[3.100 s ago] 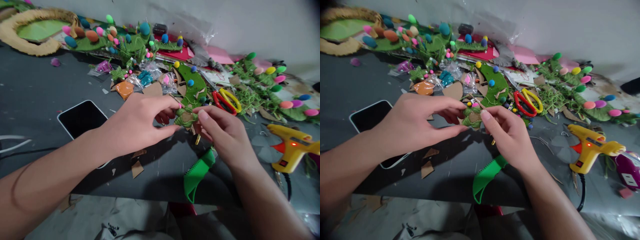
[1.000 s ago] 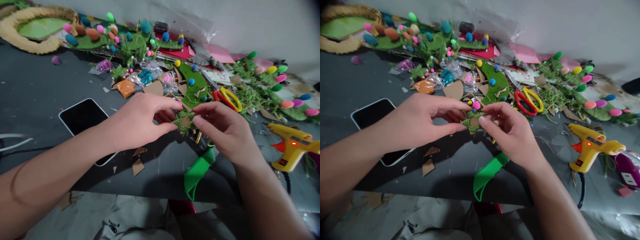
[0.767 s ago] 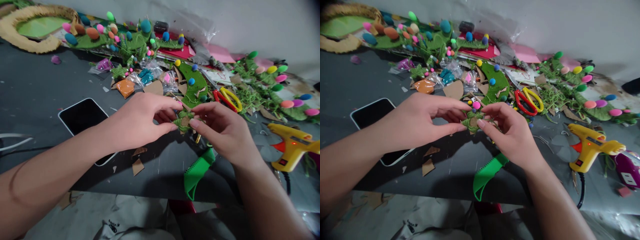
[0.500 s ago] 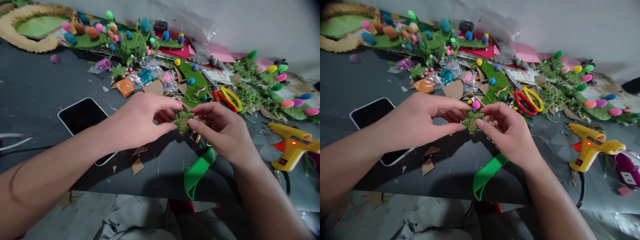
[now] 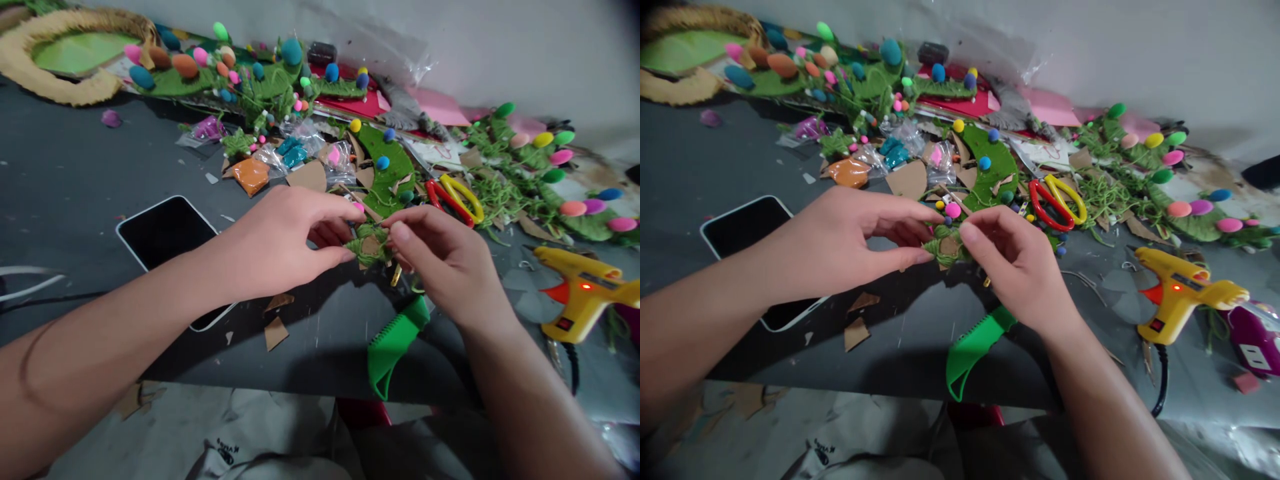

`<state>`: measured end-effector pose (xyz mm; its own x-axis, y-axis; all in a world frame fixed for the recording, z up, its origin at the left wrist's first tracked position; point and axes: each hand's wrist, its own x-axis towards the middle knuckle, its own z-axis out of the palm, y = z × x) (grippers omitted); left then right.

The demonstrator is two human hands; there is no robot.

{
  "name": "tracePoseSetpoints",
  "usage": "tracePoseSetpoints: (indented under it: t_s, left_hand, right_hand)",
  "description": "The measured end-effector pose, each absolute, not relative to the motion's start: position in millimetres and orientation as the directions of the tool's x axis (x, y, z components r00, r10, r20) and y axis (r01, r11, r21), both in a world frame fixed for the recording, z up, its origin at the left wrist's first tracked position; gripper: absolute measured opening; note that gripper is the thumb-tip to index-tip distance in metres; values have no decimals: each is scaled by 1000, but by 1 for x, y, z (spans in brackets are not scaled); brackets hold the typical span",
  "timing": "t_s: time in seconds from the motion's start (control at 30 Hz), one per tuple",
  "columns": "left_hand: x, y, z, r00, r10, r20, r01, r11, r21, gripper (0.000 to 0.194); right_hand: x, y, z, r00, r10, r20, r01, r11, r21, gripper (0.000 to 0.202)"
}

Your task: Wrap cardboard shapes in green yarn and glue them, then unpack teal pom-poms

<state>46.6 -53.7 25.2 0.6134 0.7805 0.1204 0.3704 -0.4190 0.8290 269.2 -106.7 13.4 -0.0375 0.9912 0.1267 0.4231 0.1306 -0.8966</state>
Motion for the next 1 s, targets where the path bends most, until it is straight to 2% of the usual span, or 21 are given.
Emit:
tracePoseSetpoints:
  t_s: [0.13, 0.3, 0.47, 0.67, 1.0]
  left_hand:
    - [46, -53, 25, 594, 796, 112, 377, -399, 836, 37]
    - [46, -55, 25, 588, 803, 94, 365, -367, 855, 36]
    - [47, -55, 24, 603, 791, 106, 311, -355, 881, 34]
    - [47, -55, 26, 588, 803, 97, 318, -340, 885, 34]
    - [48, -55, 27, 593, 801, 78, 330, -330, 884, 35]
  right_hand:
    - [271, -109, 17, -63, 992, 110, 450, 126, -884, 15]
    - [272, -109, 11, -96, 990, 107, 390, 136, -911, 26]
    - [270, -108, 8, -77, 993, 92, 395, 115, -911, 26]
    - [271, -108, 16, -69, 992, 103, 421, 123, -899, 15]
    - [272, -109, 10, -101, 990, 100, 368, 131, -921, 28]
